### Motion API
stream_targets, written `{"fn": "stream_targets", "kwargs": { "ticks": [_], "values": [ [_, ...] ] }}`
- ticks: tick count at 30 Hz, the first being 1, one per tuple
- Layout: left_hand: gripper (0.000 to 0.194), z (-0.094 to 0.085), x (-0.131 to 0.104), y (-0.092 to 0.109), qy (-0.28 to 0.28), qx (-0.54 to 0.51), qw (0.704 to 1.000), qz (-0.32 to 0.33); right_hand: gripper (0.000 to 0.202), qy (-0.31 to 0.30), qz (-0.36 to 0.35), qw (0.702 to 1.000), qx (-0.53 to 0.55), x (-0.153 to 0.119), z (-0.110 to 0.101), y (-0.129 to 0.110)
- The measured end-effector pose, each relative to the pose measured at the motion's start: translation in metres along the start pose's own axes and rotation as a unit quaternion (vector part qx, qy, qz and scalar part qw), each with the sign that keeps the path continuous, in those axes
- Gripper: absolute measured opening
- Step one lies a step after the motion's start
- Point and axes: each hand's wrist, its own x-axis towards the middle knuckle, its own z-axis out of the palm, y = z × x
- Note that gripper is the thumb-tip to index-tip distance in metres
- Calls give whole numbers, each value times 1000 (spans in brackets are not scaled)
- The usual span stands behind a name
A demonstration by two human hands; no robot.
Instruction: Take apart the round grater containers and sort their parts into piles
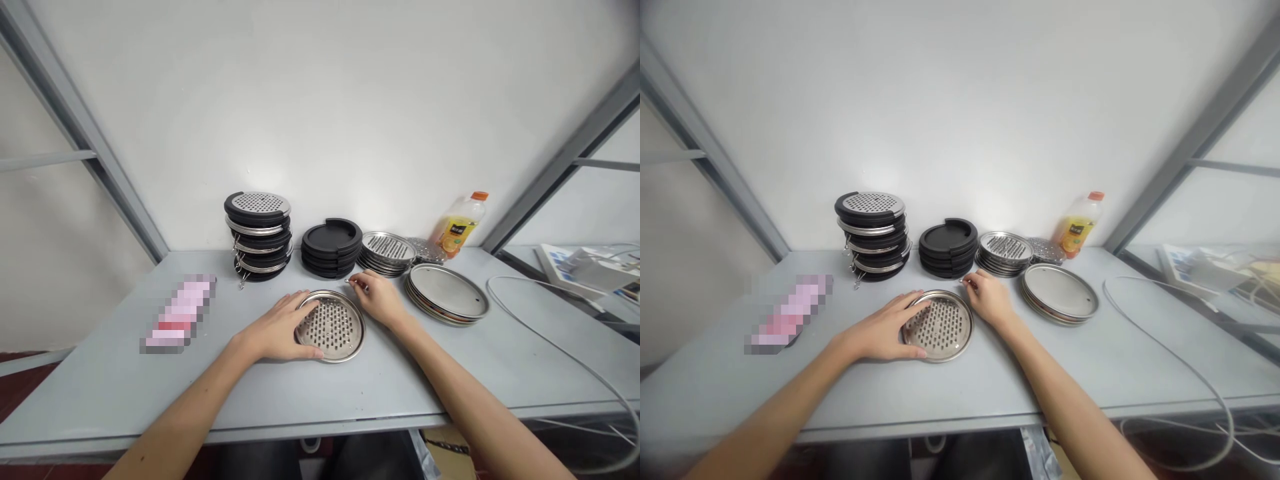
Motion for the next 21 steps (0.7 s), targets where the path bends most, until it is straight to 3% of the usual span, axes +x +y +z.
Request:
{"fn": "stream_targets", "kwargs": {
  "ticks": [5, 9, 14, 21],
  "values": [
    [97, 0, 0, 1, -1, 4, 1000, -3, 20, 6, 28, 999, -21, 1, -2, 6],
    [96, 0, 0, 2, 4, 1, 1000, -1, 18, 22, -22, 998, 58, 1, -2, 2],
    [97, 1, 0, 0, 5, -5, 1000, 1, 10, -46, -109, 981, 156, 0, -2, -9],
    [97, 1, 0, 1, 3, -2, 1000, -1, 9, -101, -112, 977, 153, -1, 2, -12]
  ]
}}
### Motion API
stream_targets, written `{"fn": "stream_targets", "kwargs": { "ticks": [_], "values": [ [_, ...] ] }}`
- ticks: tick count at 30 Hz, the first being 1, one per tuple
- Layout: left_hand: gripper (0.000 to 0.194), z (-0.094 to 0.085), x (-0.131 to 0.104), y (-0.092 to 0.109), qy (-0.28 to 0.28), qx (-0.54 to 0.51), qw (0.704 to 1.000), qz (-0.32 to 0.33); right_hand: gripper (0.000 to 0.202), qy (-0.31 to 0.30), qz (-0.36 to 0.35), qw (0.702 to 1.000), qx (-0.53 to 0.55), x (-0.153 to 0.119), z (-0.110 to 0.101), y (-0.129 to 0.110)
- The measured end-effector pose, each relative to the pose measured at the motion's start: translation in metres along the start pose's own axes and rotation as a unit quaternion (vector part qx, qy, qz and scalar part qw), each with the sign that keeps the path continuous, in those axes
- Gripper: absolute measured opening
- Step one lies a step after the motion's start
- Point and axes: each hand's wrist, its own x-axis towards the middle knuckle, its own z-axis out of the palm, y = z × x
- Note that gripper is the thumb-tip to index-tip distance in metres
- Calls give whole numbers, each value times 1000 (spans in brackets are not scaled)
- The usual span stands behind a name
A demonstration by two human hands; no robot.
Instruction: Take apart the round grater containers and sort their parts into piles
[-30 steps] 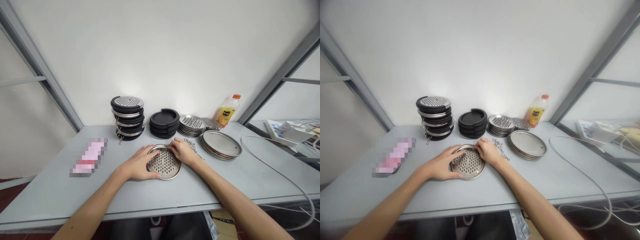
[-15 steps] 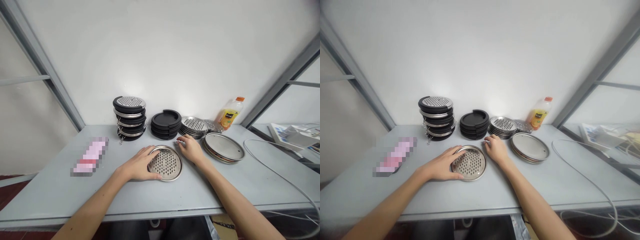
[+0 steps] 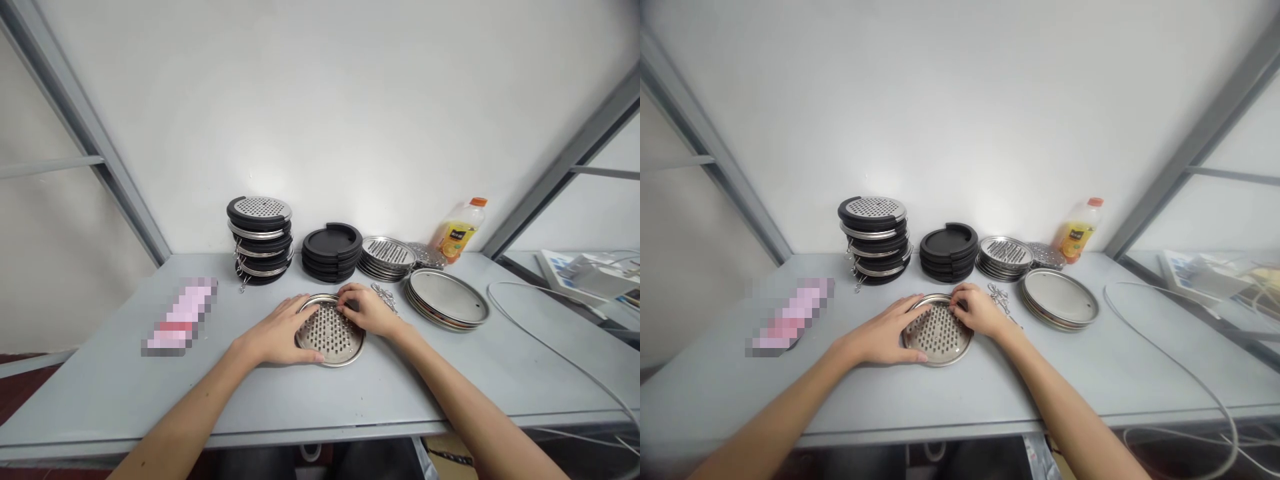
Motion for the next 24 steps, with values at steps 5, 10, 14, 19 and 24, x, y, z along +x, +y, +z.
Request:
{"fn": "stream_targets", "kwargs": {
  "ticks": [5, 10, 14, 19, 24],
  "values": [
    [98, 0, 0, 1, -3, 9, 1000, -4, 10, 2, 12, 1000, -5, -1, 1, -1],
    [101, -1, 0, 2, -1, 5, 1000, -4, 12, 10, 10, 1000, -17, -1, 2, -4],
    [106, -2, 1, 2, 1, -1, 1000, 4, 14, 9, 9, 999, -30, -1, 0, -7],
    [109, 0, 2, 2, 16, -14, 1000, 17, 14, -1, 28, 999, -44, -3, -2, -10],
    [107, 0, 2, 2, 25, -10, 999, 28, 13, 2, 40, 997, -64, -3, -1, -12]
  ]
}}
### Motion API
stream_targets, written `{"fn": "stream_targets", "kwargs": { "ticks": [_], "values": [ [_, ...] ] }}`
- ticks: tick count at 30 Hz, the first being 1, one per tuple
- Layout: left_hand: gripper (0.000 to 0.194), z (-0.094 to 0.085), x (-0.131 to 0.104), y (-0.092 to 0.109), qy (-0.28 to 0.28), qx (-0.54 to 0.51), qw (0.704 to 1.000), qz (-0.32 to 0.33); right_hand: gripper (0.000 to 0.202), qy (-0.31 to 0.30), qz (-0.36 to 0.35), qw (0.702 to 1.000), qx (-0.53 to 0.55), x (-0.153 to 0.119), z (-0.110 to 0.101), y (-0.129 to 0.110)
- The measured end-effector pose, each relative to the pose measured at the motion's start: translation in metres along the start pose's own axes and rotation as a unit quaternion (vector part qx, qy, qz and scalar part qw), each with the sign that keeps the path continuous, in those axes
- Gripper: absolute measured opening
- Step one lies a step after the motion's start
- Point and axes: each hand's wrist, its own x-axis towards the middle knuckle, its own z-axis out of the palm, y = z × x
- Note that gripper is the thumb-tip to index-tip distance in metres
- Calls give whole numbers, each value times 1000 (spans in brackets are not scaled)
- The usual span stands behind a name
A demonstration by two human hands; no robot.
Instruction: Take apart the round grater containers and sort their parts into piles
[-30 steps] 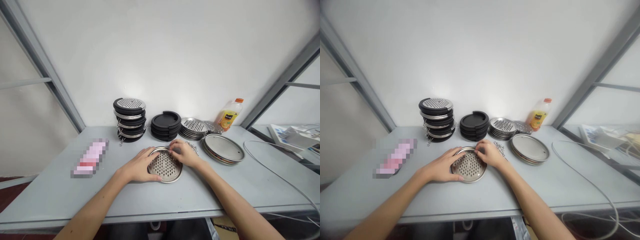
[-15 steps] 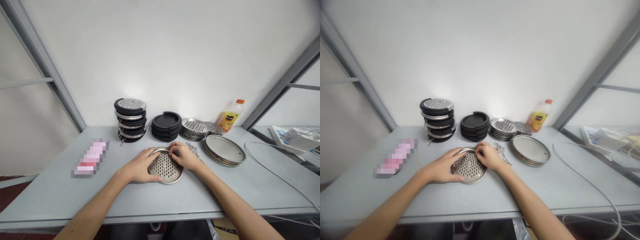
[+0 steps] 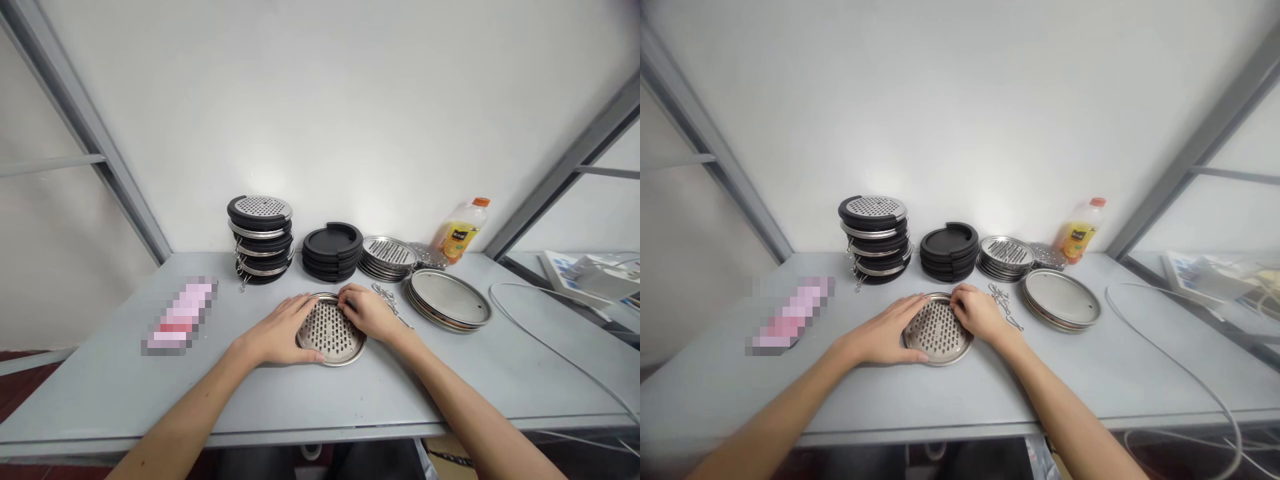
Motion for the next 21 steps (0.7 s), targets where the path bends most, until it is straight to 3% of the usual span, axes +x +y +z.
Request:
{"fn": "stream_targets", "kwargs": {
  "ticks": [7, 14, 21],
  "values": [
    [108, 2, -1, 1, 4, 17, 1000, 9, 16, 11, 3, 999, -35, 0, -2, -7],
    [110, 5, 1, -2, 43, 12, 998, 47, 15, 45, 64, 996, -32, 0, -8, -1],
    [111, 2, 0, -7, 56, -12, 998, 24, 19, 62, 113, 976, 178, 4, -15, 5]
  ]
}}
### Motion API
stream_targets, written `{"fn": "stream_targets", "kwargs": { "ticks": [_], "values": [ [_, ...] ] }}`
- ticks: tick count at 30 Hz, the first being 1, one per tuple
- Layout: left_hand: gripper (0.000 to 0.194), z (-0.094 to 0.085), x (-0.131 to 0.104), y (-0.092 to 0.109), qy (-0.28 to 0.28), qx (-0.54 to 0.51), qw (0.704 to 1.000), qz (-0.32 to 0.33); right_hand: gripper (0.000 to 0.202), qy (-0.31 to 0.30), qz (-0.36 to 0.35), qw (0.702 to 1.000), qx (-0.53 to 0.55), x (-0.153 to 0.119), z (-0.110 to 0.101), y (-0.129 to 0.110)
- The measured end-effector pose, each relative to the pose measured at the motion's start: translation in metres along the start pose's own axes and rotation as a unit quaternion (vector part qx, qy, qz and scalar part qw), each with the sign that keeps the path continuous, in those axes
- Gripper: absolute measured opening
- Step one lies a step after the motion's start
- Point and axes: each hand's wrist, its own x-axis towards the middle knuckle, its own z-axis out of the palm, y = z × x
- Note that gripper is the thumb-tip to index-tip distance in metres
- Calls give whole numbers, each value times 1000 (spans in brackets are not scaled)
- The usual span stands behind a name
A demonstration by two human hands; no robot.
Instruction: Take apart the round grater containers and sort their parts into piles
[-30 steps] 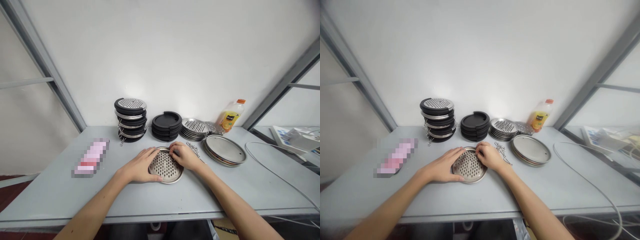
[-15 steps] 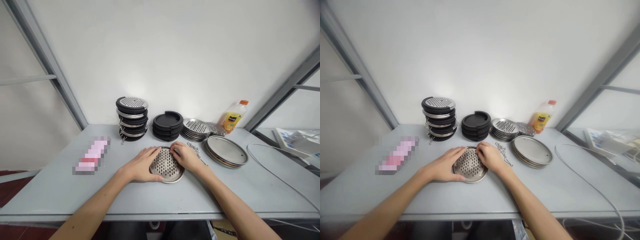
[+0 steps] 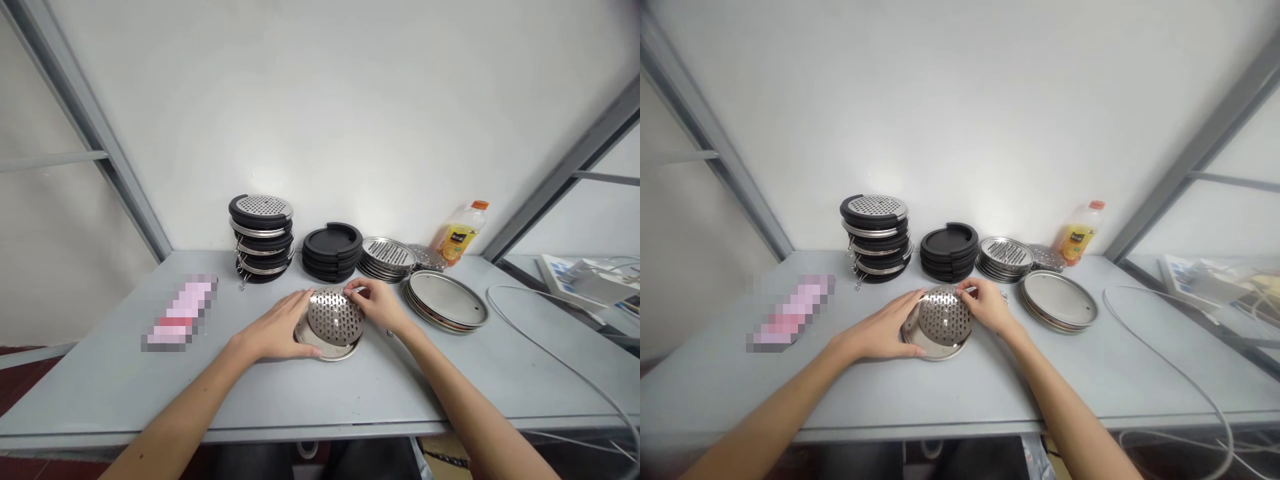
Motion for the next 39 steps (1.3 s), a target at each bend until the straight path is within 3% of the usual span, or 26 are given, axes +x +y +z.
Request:
{"fn": "stream_targets", "kwargs": {
  "ticks": [6, 12, 16, 19, 22, 30, 36, 39],
  "values": [
    [115, 2, 1, 1, 4, -1, 999, -35, 29, 7, 63, 975, 213, 2, -1, 0],
    [111, 4, 5, 9, 59, 31, 998, -22, 30, 5, 145, 925, 351, 1, -2, -4],
    [78, 1, 8, 12, 155, 61, 986, 33, 26, 9, 189, 874, 448, 2, -5, -7],
    [47, -1, 10, 12, 261, 86, 953, 124, 22, 16, 221, 841, 494, 4, -7, -8],
    [27, -2, 11, 12, 335, 108, 917, 185, 18, 31, 243, 827, 506, 4, -8, -9],
    [14, -3, 12, 13, 387, 143, 892, 185, 16, 24, 235, 835, 498, 5, -6, -6],
    [13, -4, 12, 13, 403, 155, 883, 185, 22, -1, 163, 899, 406, 2, 0, -2],
    [16, -4, 12, 12, 419, 152, 875, 187, 27, -7, 153, 917, 369, 1, 2, -7]
  ]
}}
